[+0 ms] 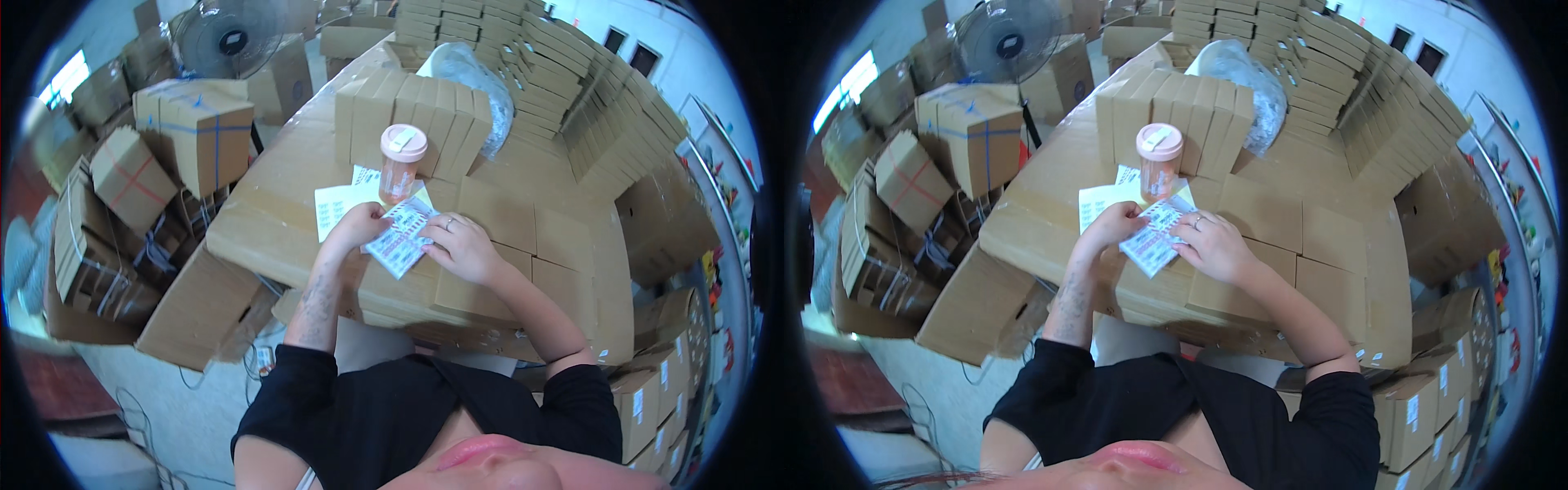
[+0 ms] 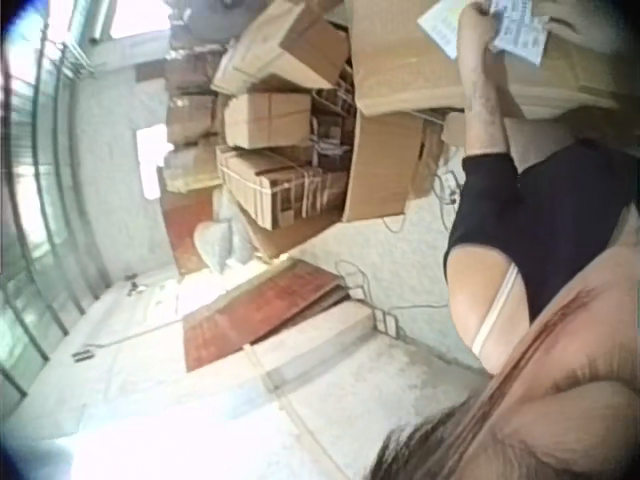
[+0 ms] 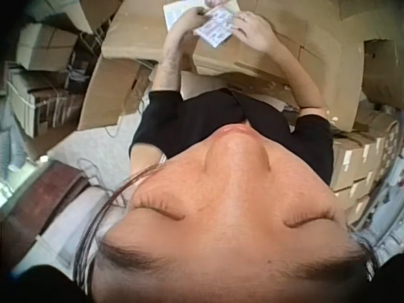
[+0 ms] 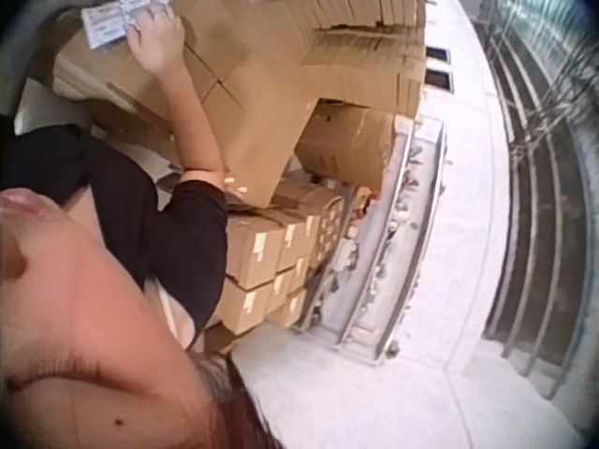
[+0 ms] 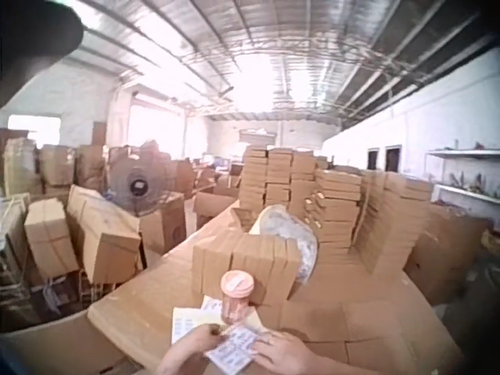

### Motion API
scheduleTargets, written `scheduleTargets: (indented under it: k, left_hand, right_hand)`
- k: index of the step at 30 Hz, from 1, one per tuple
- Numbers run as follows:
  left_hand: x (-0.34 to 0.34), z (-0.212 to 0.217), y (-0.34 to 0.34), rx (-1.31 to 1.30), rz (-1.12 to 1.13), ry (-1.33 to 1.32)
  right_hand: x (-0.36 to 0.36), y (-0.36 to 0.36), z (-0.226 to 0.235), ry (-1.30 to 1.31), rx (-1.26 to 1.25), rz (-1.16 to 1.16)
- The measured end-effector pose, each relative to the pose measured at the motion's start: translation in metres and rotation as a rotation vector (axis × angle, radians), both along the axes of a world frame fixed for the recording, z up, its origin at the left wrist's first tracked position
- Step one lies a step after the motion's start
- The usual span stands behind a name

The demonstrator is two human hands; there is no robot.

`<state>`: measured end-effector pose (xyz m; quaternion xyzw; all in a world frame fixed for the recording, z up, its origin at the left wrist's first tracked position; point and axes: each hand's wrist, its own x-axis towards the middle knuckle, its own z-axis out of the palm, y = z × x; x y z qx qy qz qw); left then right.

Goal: Applying adhesive labels to cardboard boxes in a warehouse environment.

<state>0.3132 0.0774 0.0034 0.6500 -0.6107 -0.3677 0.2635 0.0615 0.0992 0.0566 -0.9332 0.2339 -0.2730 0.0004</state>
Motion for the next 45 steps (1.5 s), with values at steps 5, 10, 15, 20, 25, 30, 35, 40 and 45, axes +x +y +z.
scheduleTargets:
  k: [5, 10, 15, 20, 25, 30, 35, 40, 45]
  left_hand:
    - [-0.011, 0.104, 0.035, -0.291, -0.621, -0.040]
    - [-0.055, 0.177, 0.002, -1.274, -0.279, -0.155]
    - [-0.082, 0.187, -0.016, -1.175, -0.029, 0.651]
    - [-0.132, 0.161, -0.019, -0.730, -0.550, 1.032]
    - [-0.125, 0.162, -0.024, -0.788, -0.476, 0.824]
    - [-0.123, 0.162, -0.022, -0.724, -0.531, 0.867]
    - [-0.124, 0.155, -0.028, -0.618, -0.369, 0.926]
    - [-0.124, 0.150, -0.033, -0.592, -0.312, 0.974]
    - [-0.123, 0.150, -0.036, -0.606, -0.259, 0.969]
  right_hand:
    - [-0.003, 0.000, 0.052, -0.094, -0.219, -0.136]
    - [-0.040, -0.044, 0.077, -0.319, 0.060, 0.103]
    - [-0.048, -0.034, 0.140, -1.167, 0.335, 0.145]
    - [-0.060, -0.052, 0.120, -1.050, 0.246, 0.161]
    - [-0.070, -0.056, 0.118, -0.702, -0.089, -0.121]
    - [-0.084, -0.058, 0.121, -0.363, -0.276, -0.247]
    - [-0.080, -0.056, 0.117, -0.477, -0.201, -0.226]
    - [-0.070, -0.060, 0.114, -0.340, -0.757, -0.355]
    - [-0.064, -0.066, 0.103, -0.290, -1.088, -0.417]
